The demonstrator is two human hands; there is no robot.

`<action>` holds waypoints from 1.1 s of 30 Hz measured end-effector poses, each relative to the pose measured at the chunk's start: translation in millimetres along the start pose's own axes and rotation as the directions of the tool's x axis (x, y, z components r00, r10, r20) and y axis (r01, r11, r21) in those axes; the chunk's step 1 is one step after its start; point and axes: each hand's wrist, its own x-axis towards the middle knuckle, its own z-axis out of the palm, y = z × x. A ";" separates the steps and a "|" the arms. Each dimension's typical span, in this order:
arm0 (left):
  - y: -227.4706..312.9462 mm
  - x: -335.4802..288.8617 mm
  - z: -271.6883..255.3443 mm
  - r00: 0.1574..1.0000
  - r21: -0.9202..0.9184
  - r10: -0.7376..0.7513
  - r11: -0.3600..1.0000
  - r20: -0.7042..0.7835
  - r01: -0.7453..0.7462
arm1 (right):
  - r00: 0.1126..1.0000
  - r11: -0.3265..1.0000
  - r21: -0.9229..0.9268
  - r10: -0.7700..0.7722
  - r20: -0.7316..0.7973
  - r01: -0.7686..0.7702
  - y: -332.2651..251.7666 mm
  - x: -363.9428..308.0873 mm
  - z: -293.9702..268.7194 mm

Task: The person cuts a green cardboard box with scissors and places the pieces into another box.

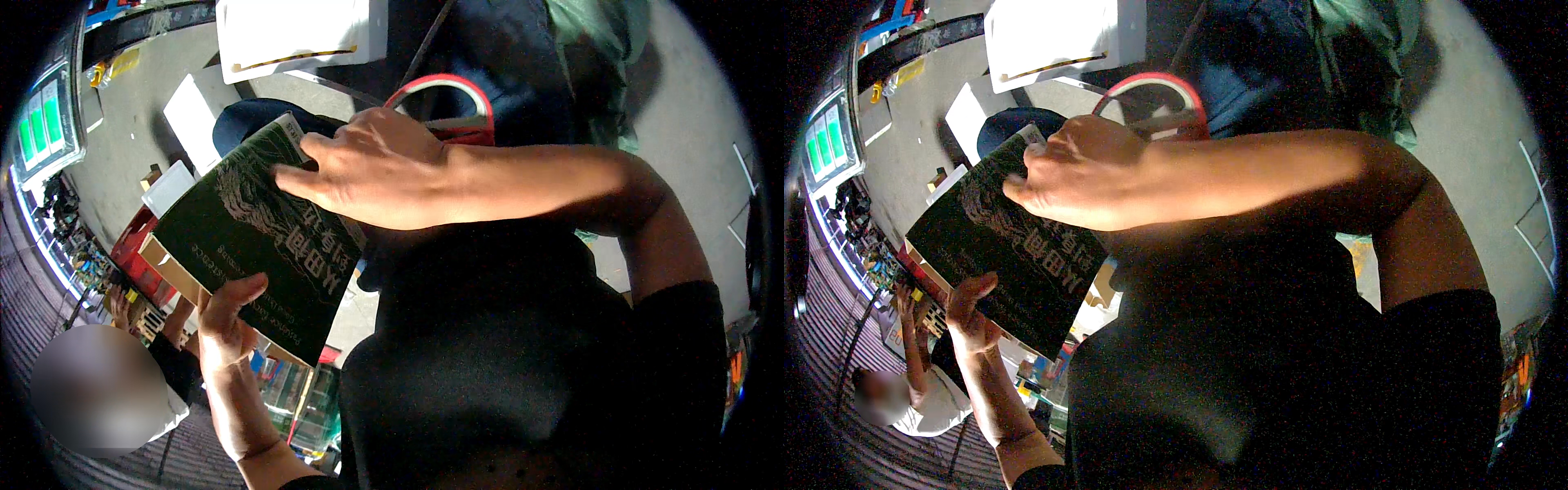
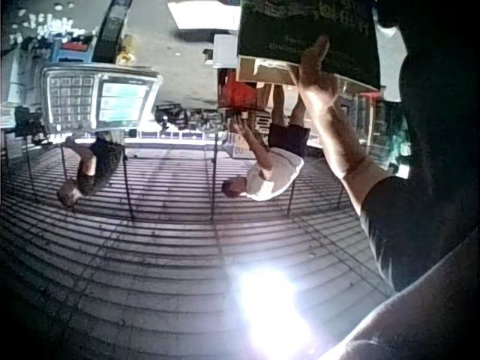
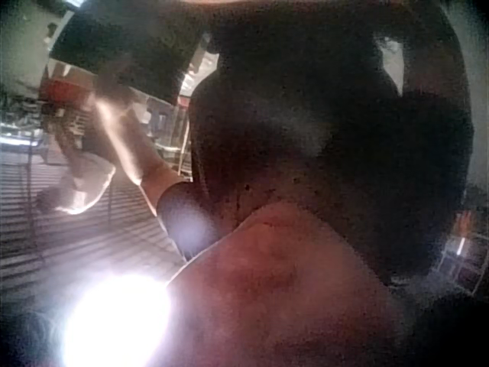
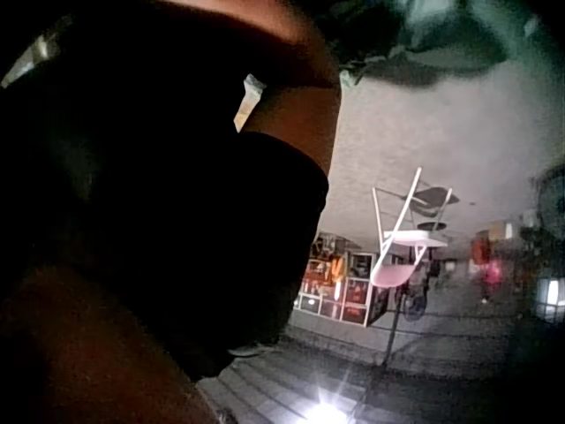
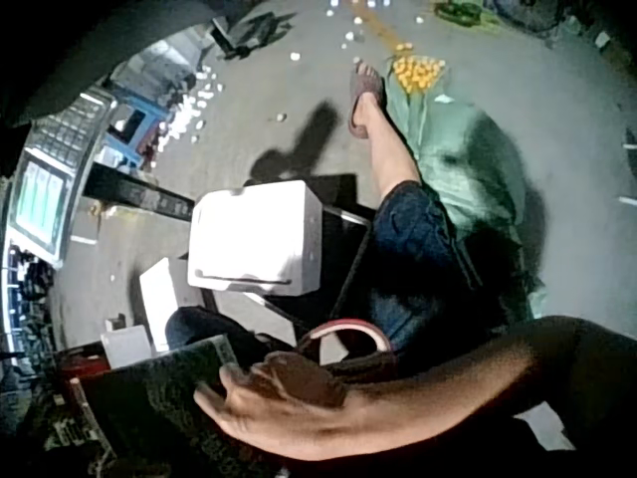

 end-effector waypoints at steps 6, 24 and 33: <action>8.4 -2.1 6.4 0.965 -0.332 -0.262 0.912 -0.019 0.241 | 0.995 0.842 0.533 0.098 -0.002 -0.082 13.7 1.5 -29.8; -9.4 -22.0 -5.4 0.995 -0.158 -0.103 0.982 -0.008 0.101 | 0.995 0.895 0.446 -0.025 0.099 -0.022 12.0 12.0 -14.8; -7.3 -14.0 15.0 0.959 -0.605 -0.275 0.776 -0.068 0.179 | 0.804 0.468 0.720 -0.034 0.594 -0.512 27.3 36.4 -11.6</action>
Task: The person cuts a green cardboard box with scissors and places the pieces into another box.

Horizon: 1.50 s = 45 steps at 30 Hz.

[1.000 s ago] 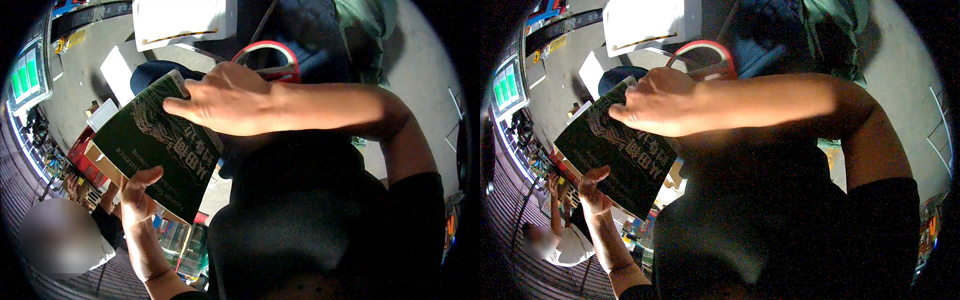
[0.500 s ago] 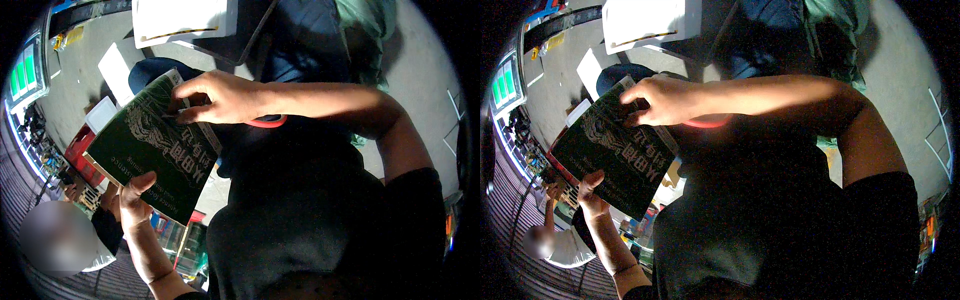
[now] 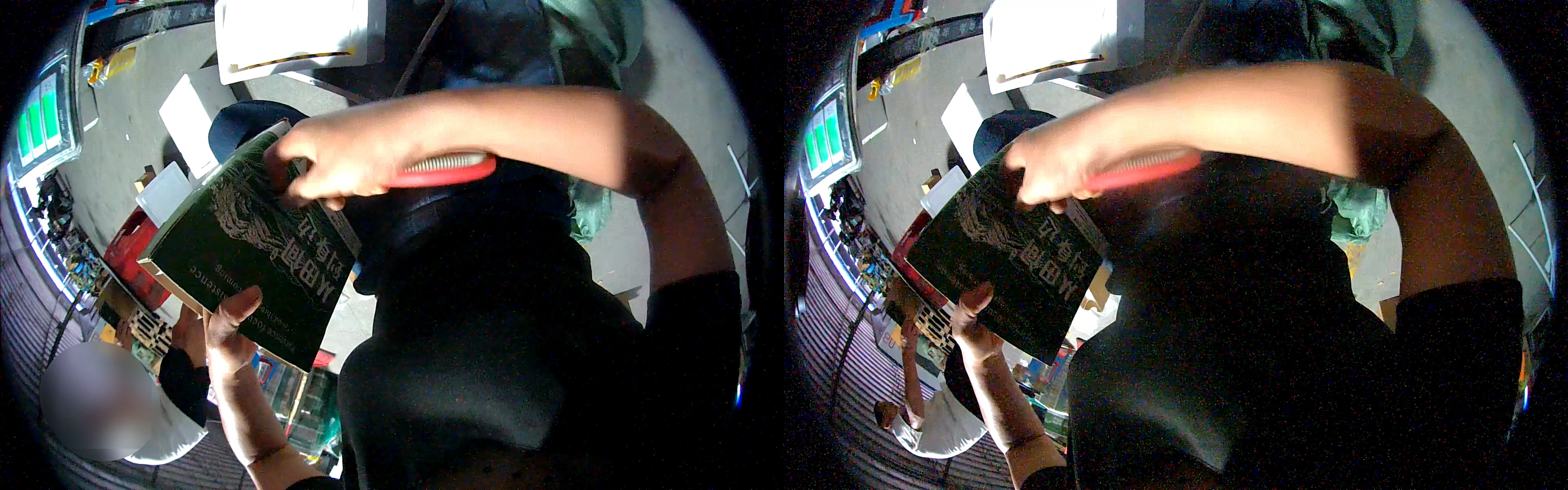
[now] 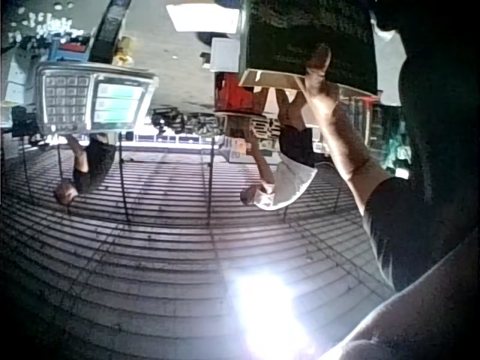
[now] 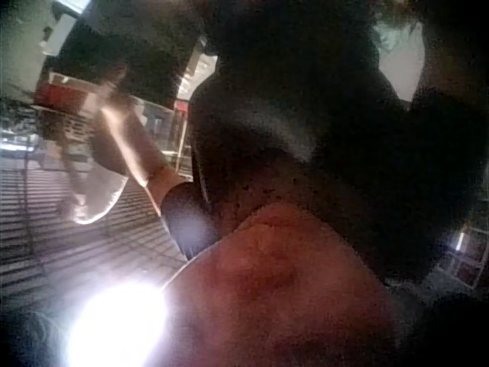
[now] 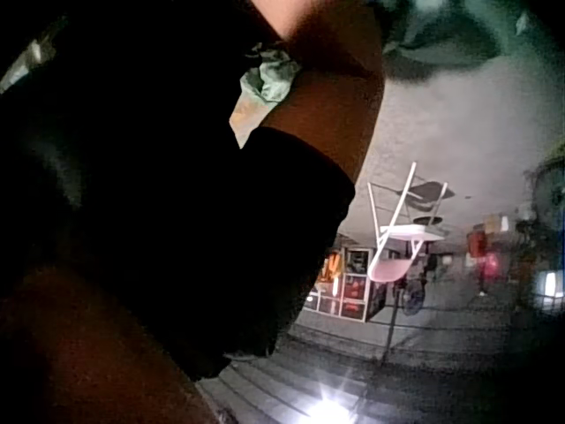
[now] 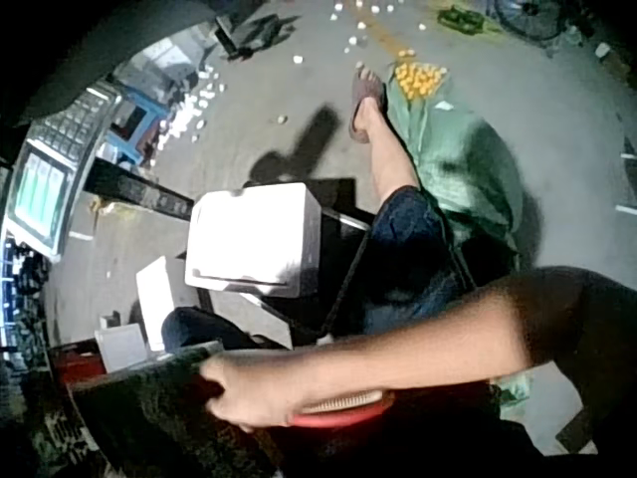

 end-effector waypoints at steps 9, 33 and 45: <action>2.1 -2.8 1.1 0.989 -0.221 -0.139 0.967 -0.054 0.124 | 0.997 0.998 0.005 0.069 0.043 -0.069 -16.8 -4.0 -5.9; 9.9 -7.9 2.1 0.945 -0.150 -0.181 0.978 -0.272 0.144 | 0.995 0.625 0.780 -0.062 0.076 -0.021 24.2 -12.8 0.7; 7.2 -6.0 -5.3 0.936 -0.189 -0.269 0.955 -0.228 0.229 | 0.818 0.860 -0.497 -0.364 -0.447 0.111 26.6 -23.9 26.7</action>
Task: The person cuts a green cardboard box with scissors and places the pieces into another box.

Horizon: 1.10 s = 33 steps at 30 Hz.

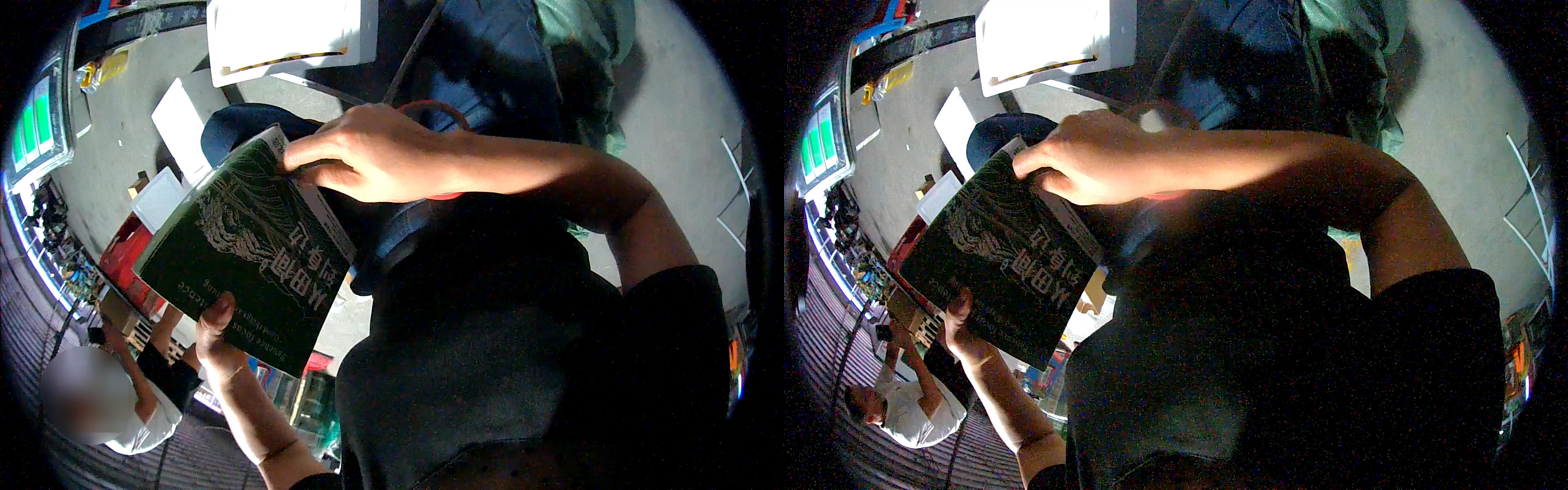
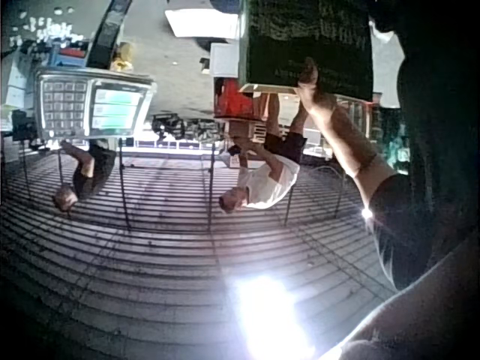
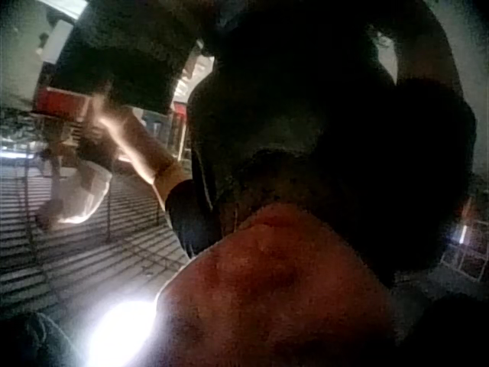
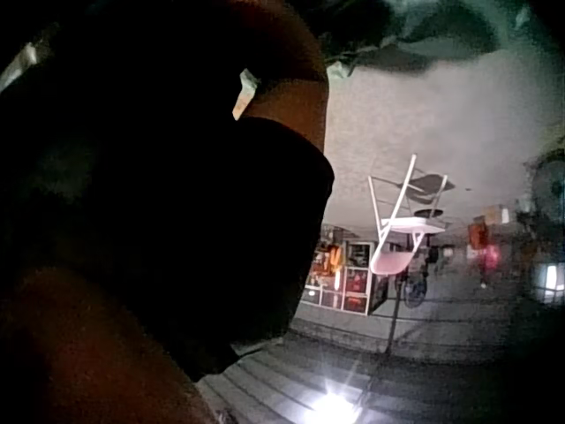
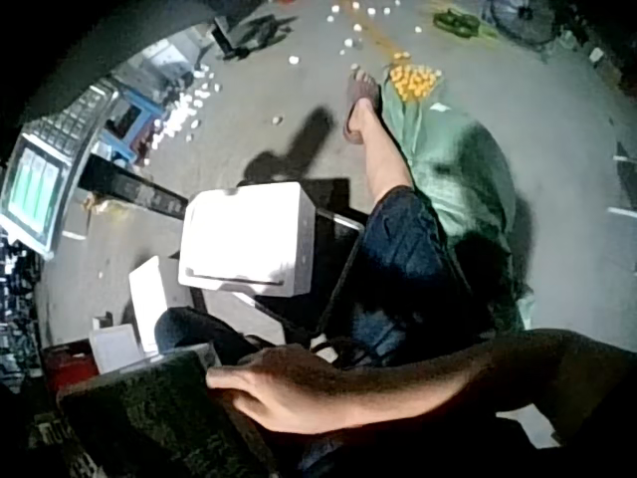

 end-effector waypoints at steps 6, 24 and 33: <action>-2.0 1.0 -4.0 0.997 -0.074 -0.010 0.997 0.070 0.015 | 0.991 0.985 -0.119 -0.118 0.062 0.125 -5.2 4.4 -11.7; -21.1 10.5 -30.6 0.983 0.080 0.162 0.982 0.087 -0.168 | 0.946 0.933 -0.310 -0.080 0.314 0.181 -23.8 21.9 -18.3; -16.6 12.5 -27.0 0.978 0.114 0.182 0.974 0.105 -0.194 | 0.824 0.905 -0.343 -0.014 0.567 0.251 -44.0 56.8 -44.7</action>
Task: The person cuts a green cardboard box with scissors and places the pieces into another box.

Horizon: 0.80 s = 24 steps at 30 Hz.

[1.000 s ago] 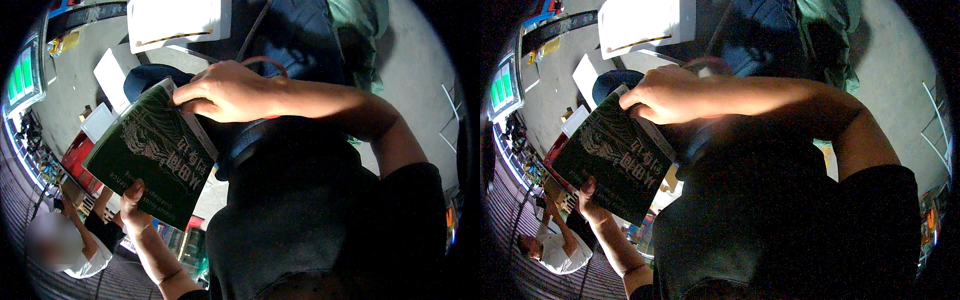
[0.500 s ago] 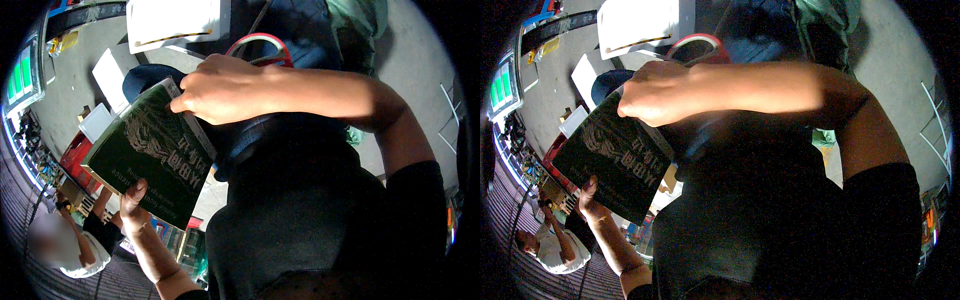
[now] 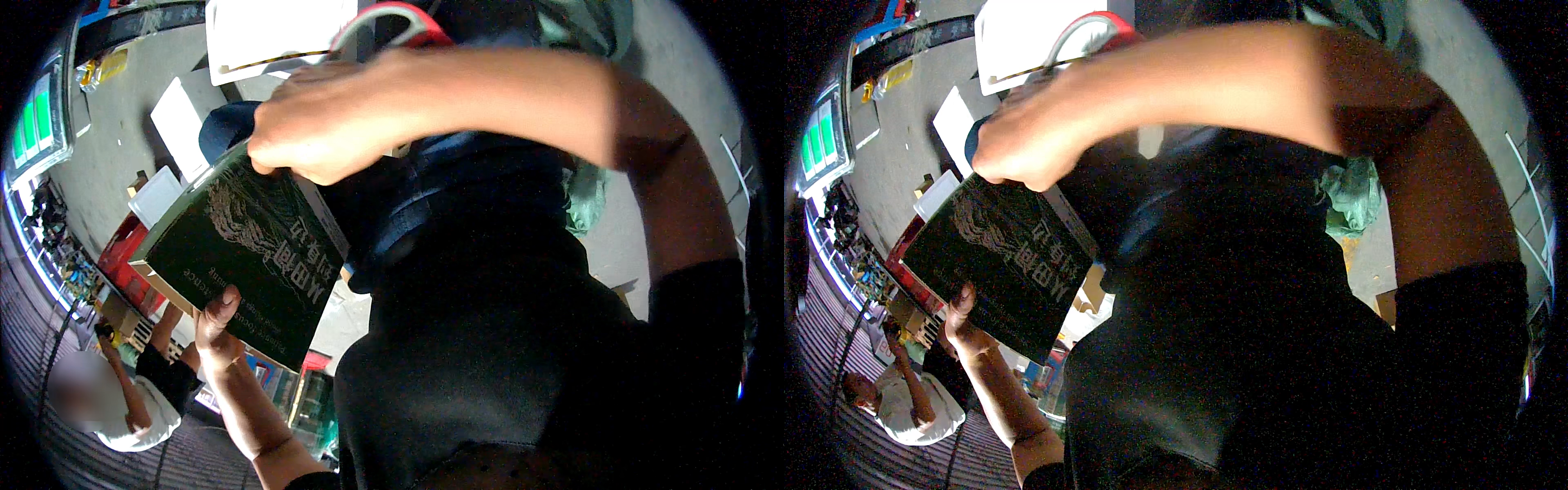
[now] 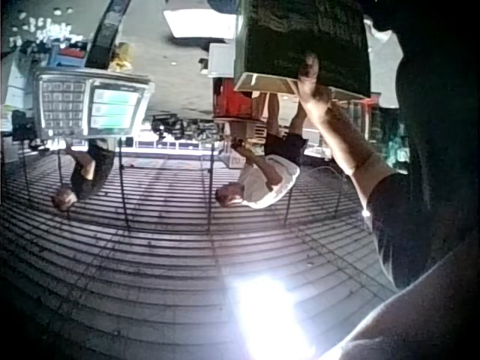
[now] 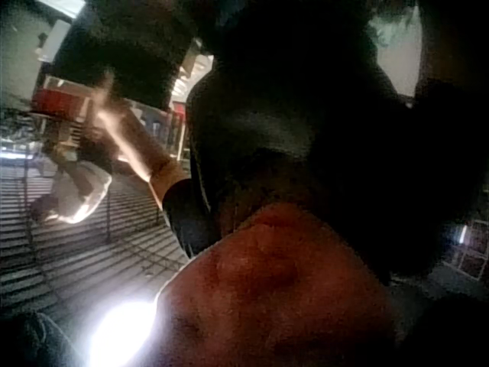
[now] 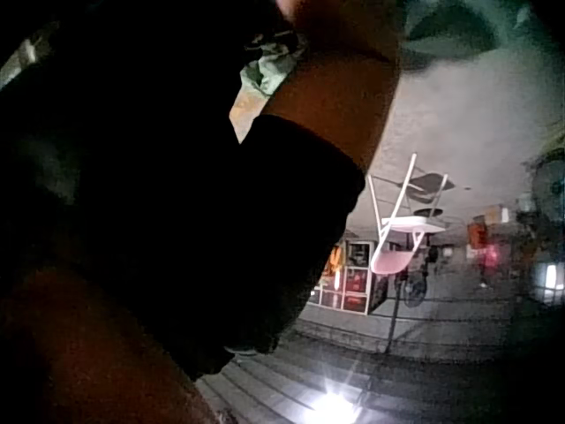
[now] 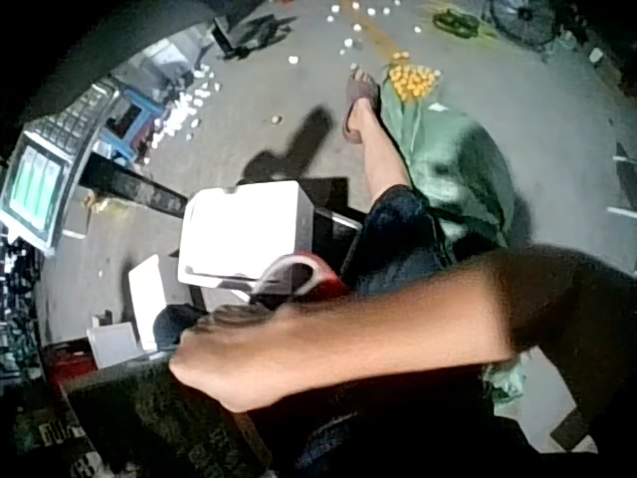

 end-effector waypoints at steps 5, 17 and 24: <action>-3.0 11.2 -16.1 0.727 0.322 0.411 0.699 0.550 -0.639 | 0.926 0.964 -0.074 -0.222 0.304 0.255 9.0 23.9 -29.4; 15.1 1.1 19.0 0.986 -0.043 -0.100 0.995 -0.131 0.095 | 0.957 0.933 0.276 -0.166 -0.236 0.230 34.6 -17.6 24.4; 14.4 0.6 14.4 0.988 -0.041 -0.134 0.991 -0.075 0.131 | 0.976 0.944 0.312 -0.040 -0.213 0.107 20.6 -16.7 28.7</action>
